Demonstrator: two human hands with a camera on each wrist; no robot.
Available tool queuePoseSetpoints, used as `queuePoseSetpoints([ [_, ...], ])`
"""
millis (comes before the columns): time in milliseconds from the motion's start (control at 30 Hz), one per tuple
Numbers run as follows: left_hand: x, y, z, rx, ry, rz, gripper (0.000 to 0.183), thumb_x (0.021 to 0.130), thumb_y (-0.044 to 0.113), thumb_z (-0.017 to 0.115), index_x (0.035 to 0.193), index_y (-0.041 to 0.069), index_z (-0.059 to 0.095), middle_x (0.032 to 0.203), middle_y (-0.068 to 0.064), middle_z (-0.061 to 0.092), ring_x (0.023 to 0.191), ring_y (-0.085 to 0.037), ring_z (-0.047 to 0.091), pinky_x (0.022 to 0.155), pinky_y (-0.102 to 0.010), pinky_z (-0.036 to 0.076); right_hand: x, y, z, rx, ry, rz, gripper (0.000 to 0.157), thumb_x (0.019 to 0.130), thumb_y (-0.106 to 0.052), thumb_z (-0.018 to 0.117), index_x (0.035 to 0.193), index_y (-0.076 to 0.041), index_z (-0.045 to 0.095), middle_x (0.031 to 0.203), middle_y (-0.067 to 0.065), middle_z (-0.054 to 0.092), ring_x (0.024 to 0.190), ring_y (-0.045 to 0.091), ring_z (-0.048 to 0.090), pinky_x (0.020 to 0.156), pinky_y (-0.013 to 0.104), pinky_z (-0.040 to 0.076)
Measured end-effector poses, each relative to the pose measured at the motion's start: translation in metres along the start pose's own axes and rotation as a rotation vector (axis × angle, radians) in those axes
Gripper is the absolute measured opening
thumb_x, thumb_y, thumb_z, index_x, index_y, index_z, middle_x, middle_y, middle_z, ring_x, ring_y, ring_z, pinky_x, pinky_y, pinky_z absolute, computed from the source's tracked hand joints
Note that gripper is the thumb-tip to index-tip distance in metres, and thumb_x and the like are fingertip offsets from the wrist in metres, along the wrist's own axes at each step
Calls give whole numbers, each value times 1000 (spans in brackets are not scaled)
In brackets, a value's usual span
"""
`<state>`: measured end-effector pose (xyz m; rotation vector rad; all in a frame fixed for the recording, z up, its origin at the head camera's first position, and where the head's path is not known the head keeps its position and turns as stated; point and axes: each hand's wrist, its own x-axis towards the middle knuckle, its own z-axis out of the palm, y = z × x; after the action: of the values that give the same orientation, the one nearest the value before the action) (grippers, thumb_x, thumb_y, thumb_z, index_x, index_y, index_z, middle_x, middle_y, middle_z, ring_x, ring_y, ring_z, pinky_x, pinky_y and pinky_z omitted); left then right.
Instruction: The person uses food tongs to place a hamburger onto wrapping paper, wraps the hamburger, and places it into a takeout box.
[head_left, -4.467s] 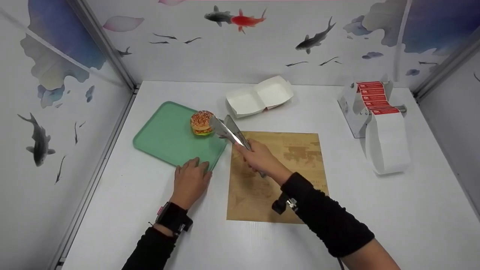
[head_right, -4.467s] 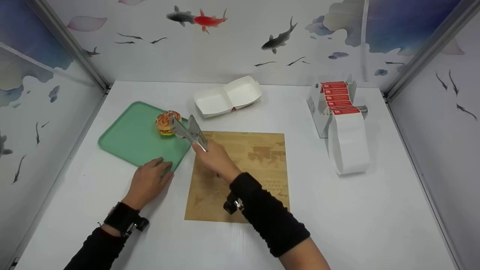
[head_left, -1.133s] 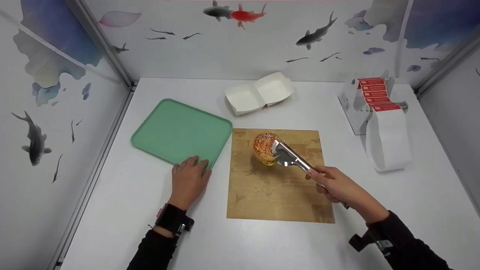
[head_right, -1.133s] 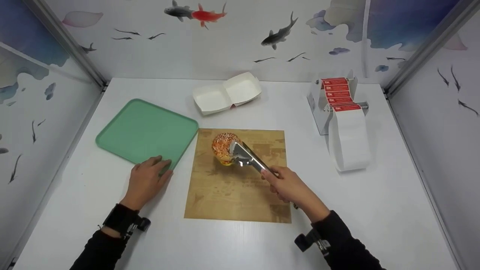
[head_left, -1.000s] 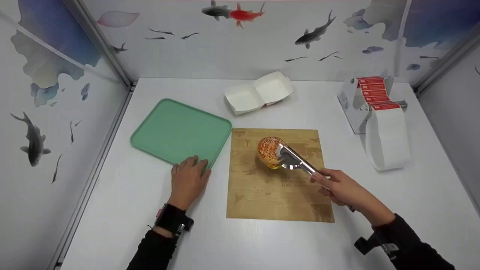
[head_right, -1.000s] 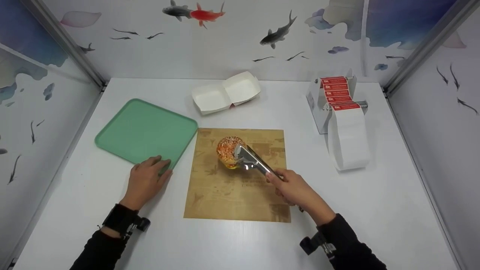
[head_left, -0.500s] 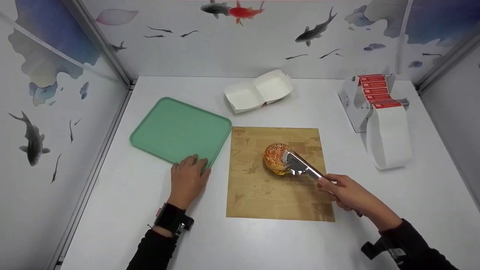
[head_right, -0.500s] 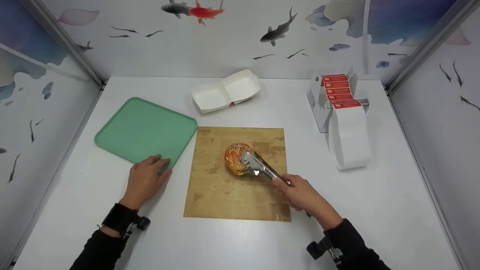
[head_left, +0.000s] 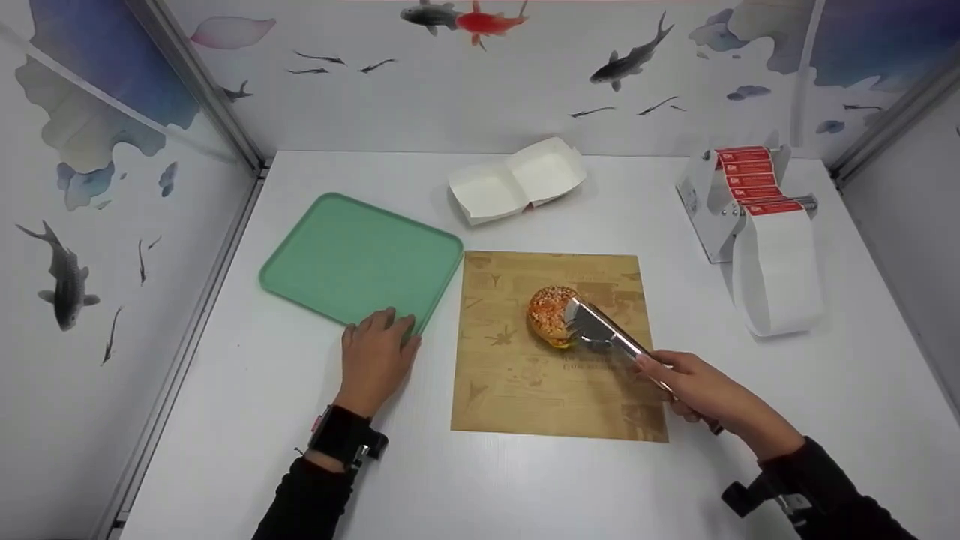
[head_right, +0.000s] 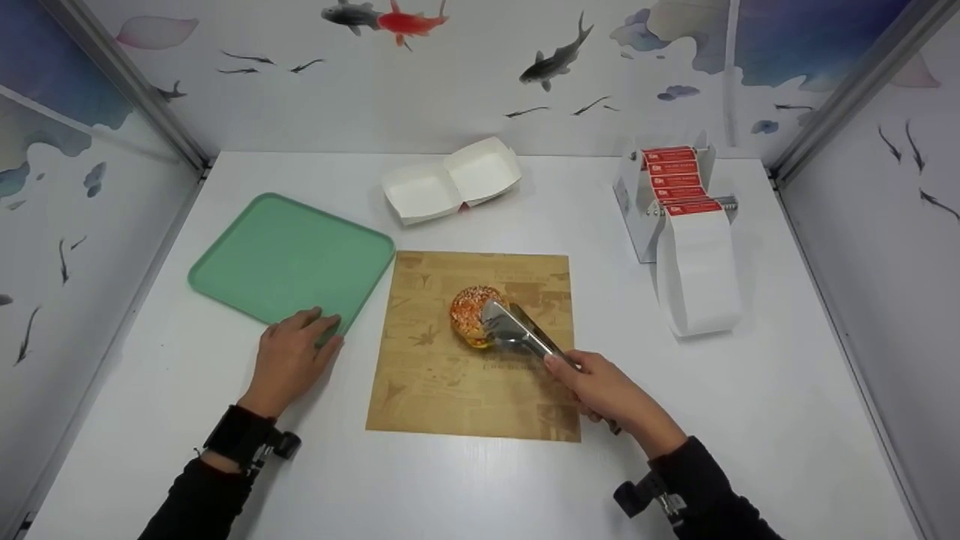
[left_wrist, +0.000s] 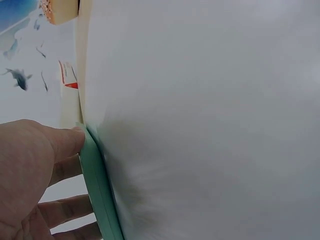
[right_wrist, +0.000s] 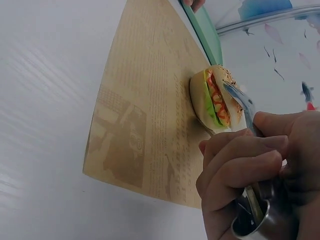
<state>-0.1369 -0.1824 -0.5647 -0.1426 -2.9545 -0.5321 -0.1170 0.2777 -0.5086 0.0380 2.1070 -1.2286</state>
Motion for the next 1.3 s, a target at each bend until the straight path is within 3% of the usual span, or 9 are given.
queuePoseSetpoints([
  [300,1,2,0,3,31,25,35,102,30,75,131,11,76,141,-23,68,132,-46,64,111,-74,44,-9,2,-13,53,-16,15,69,113,-55,46,149,3,51,80,0,49,52,7,40,48,23,37],
  [467,2,3,-2,15,30,30,34,103,30,74,131,11,76,140,-23,68,131,-46,64,110,-73,45,-16,-4,-20,72,49,1,65,113,-53,46,146,3,45,77,-2,48,52,6,41,48,23,36],
  [733,4,12,-9,-20,16,7,36,102,25,75,132,7,72,138,-25,67,131,-46,63,110,-69,47,-12,-31,-2,152,157,-180,51,114,-40,52,142,0,39,76,-2,52,55,8,48,52,25,44],
  [800,3,23,-12,-90,40,15,35,102,22,75,132,6,72,132,-23,70,125,-41,67,106,-61,54,-9,-39,7,194,173,-225,43,114,-35,54,137,-2,39,75,-2,55,54,9,50,52,25,45],
  [900,-1,47,-19,-278,66,62,30,103,17,73,130,4,73,119,-17,75,105,-29,76,88,-44,64,-3,-52,23,268,201,-289,35,112,-28,58,130,-7,35,74,-1,56,53,9,50,50,24,45],
  [1033,-12,86,-30,-548,16,147,28,105,17,70,131,6,72,107,-8,78,88,-15,77,73,-28,64,6,-70,47,341,253,-347,36,110,-24,63,120,-12,31,73,0,53,54,9,49,49,22,43],
  [1167,-21,120,-37,-708,-62,197,36,106,22,69,139,9,68,110,-6,77,91,-12,77,74,-23,63,14,-86,72,364,300,-415,34,111,-19,61,119,-10,29,79,2,53,58,11,50,52,22,44],
  [1300,-22,143,-39,-860,-117,165,52,107,30,69,152,7,58,118,-10,77,98,-18,79,75,-25,64,21,-99,99,324,349,-526,29,113,-14,55,127,-8,31,84,4,52,61,11,50,54,22,43],
])
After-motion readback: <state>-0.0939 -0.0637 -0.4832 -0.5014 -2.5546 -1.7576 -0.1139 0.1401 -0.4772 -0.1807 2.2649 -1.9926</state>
